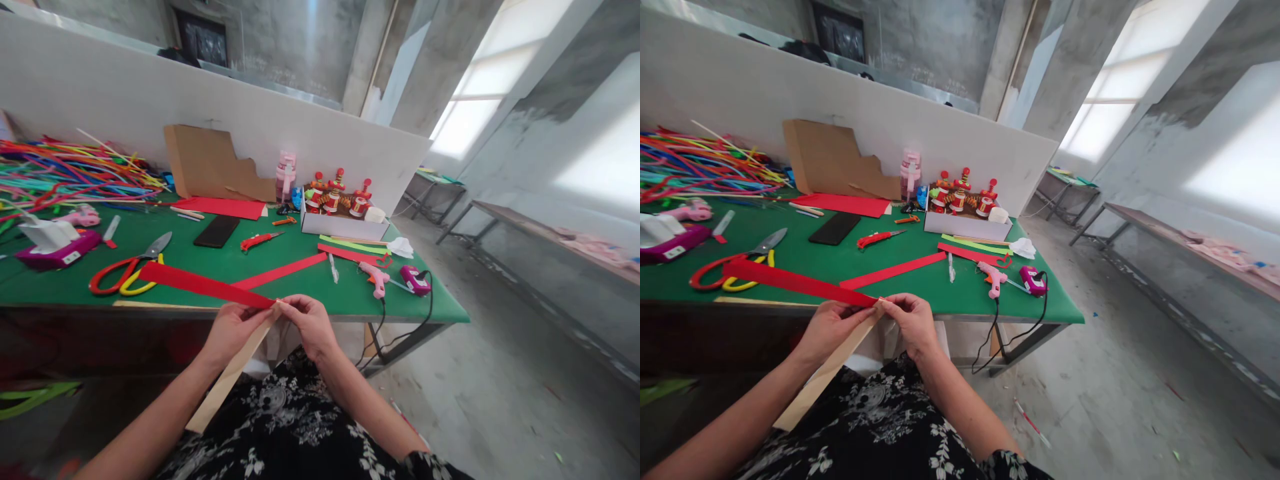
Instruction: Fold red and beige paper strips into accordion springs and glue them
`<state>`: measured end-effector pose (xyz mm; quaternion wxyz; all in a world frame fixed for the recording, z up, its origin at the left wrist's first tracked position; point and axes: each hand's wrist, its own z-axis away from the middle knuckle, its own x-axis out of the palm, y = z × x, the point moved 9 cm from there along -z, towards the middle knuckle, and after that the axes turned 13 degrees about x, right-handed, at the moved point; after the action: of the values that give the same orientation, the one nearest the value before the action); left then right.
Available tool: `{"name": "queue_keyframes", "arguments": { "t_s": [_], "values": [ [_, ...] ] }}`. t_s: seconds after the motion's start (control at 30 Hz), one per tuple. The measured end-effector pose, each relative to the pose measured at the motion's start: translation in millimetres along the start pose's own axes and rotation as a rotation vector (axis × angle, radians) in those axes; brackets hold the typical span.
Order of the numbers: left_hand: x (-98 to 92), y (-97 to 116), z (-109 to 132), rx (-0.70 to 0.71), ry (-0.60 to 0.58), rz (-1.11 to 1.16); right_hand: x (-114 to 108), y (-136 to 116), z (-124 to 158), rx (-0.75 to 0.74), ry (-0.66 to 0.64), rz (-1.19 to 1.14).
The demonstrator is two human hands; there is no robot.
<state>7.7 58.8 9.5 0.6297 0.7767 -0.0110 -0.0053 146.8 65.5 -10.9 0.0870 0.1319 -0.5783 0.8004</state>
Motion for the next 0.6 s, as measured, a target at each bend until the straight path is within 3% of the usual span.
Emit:
{"name": "queue_keyframes", "arguments": {
  "t_s": [0.2, 0.33, 0.47, 0.6],
  "values": [
    [-0.9, -8.5, 2.2, -0.034, 0.018, 0.018, 0.5, 8.6, -2.7, 0.050, -0.016, -0.061],
    [0.8, -6.8, -0.2, 0.024, -0.055, -0.036, -2.3, 12.2, -4.2, 0.054, -0.021, -0.085],
    [-2.7, -3.6, -3.3, 0.119, -0.123, -0.152, -2.8, -4.8, 3.8, -0.119, 0.006, 0.246],
    [7.3, 1.3, 1.1, 0.229, -0.274, -0.248, 3.4, -12.8, 21.9, -0.311, 0.021, 0.652]
  ]
}}
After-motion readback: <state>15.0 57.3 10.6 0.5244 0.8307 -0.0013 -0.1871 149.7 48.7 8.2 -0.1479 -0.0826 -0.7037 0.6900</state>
